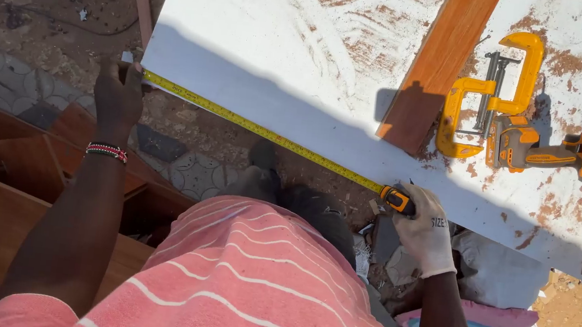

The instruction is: Measuring a large board with a tape measure, setting up a guide rail with clamps, and cutting the board with a circular saw.

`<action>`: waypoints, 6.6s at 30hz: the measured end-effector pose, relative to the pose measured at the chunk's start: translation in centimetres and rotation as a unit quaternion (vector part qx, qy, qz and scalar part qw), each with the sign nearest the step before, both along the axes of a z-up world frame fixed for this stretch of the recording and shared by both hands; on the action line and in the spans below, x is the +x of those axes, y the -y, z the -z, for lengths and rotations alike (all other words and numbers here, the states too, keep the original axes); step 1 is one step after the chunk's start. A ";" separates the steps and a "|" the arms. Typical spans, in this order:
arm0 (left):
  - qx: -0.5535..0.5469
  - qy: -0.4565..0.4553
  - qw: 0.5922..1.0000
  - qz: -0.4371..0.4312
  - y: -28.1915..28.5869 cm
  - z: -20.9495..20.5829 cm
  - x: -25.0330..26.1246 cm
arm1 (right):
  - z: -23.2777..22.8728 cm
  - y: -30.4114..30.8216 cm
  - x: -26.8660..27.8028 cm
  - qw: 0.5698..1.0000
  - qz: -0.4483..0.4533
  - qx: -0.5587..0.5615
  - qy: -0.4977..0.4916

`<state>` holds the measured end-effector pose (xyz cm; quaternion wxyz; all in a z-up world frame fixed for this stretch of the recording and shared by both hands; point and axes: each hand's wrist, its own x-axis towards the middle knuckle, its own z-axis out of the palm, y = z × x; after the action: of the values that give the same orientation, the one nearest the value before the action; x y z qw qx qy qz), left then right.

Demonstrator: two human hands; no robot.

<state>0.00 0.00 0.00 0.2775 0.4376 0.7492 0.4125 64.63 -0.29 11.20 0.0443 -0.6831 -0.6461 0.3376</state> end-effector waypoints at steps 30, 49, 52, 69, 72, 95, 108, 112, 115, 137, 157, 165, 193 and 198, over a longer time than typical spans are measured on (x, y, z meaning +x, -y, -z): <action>-0.189 0.383 0.904 0.018 4.5 -2.8 46.1 | 5.8 -3.1 6.1 0.971 -0.211 0.072 -0.082; -0.284 0.187 0.940 0.007 1.1 -3.5 47.4 | 5.3 -4.9 6.4 0.955 -0.272 0.097 -0.072; -0.327 0.209 0.921 0.010 0.9 -4.1 47.2 | 5.5 -5.0 6.6 0.956 -0.269 0.093 -0.074; -0.113 0.424 0.898 -0.028 4.1 -6.0 35.1 | 1.1 -7.0 -11.4 0.905 -0.353 0.116 -0.208; -0.037 0.608 0.775 -0.167 3.6 -8.9 28.3 | 0.8 -7.2 -21.6 0.886 -0.391 0.145 -0.203; -0.090 0.583 0.756 -0.284 -3.1 -11.3 -31.6 | -4.2 -21.1 -71.7 0.931 -0.274 -0.022 -0.238; -0.207 0.388 0.898 0.003 -46.5 -3.9 -42.9 | -0.3 -51.0 -71.0 0.946 0.157 0.037 -0.282; -0.279 0.136 0.940 0.144 -62.3 -2.8 -45.6 | -1.9 -64.6 -71.4 0.921 0.235 0.104 -0.294; -0.220 0.496 0.840 -0.002 -70.0 -4.6 -46.2 | -3.7 -72.1 -72.3 0.947 0.136 0.159 -0.243; -0.388 0.412 0.791 0.231 -145.5 -5.6 -56.7 | -4.6 -124.8 -87.2 0.704 0.677 0.123 -0.177; -0.418 0.439 0.768 0.206 -203.6 15.0 -42.6 | 4.9 -184.6 -63.5 0.838 0.494 0.158 -0.168; -0.383 0.298 0.779 0.398 -225.0 4.0 -28.2 | 9.5 -197.1 -56.2 0.756 0.646 0.079 -0.079; -0.382 0.202 0.689 0.582 -264.3 10.4 7.7 | 21.0 -212.4 -49.0 0.814 0.455 0.265 0.244; -0.406 0.169 0.691 0.573 -266.5 6.1 14.0 | 23.0 -212.9 -49.3 0.769 0.502 0.259 0.299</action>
<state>13.97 266.52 -6.14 0.7330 0.5493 0.3875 -0.1045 15.37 212.59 -11.78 0.1870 -0.9392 -0.2550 -0.1340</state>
